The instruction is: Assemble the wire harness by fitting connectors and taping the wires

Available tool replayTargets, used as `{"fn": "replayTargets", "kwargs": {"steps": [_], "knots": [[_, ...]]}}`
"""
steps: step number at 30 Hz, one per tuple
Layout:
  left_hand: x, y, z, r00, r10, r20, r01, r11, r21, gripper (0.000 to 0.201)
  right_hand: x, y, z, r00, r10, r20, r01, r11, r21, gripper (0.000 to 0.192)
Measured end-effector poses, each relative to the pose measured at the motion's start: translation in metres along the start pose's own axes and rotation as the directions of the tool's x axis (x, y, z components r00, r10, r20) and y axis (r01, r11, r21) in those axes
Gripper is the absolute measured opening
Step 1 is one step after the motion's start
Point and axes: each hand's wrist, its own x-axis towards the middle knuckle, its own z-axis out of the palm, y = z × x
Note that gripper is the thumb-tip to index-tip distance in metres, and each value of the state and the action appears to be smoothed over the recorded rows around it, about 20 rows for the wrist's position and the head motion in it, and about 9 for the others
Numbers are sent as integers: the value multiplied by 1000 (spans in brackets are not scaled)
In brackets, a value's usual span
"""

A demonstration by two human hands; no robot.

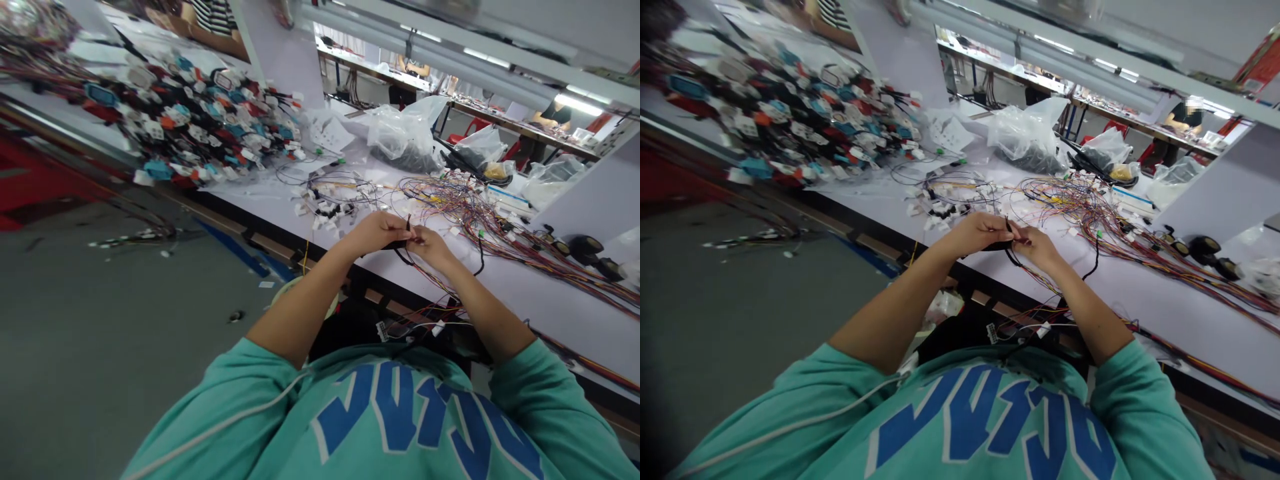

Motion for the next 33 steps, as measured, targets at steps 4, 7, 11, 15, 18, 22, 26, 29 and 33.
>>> {"fn": "replayTargets", "kwargs": {"steps": [4, 7, 11, 15, 18, 22, 26, 29, 33], "knots": [[6, 7, -5, 961, 79, 265, -119, 983, 139, 25, -6, 11, 11, 996, 80, 34, -86, 971, 225, 8], [10, 19, -9, 938, 115, 326, -213, 935, 284, 24, -5, 15, 21, 994, 76, 84, -102, 920, 378, 10], [8, 19, -8, 973, 47, 226, -119, 940, 319, 25, -9, 13, 18, 1000, 27, 6, -27, 921, 389, 18], [-1, 1, 1, 986, -112, 125, 110, 994, 24, 22, -34, -1, -1, 968, -239, -80, 226, 962, -152, 44], [-5, -10, 7, 964, -224, 143, 249, 950, -190, 17, -58, -17, -6, 855, -436, 282, 519, 707, -481, 49], [-4, -16, 10, 945, -286, 159, 324, 886, -330, 12, -72, -38, 3, 710, -435, 553, 704, 424, -570, 36], [-6, -23, 13, 928, -340, 154, 371, 793, -483, 16, -76, -52, -1, 761, -404, 507, 647, 428, -631, 26], [-13, -29, 18, 928, -360, 101, 342, 707, -619, 25, -76, -52, -16, 900, -304, 312, 435, 585, -685, 33], [-24, -26, 23, 960, -281, 7, 226, 758, -612, 27, -64, -36, -28, 984, -112, 137, 176, 666, -725, 43]]}}
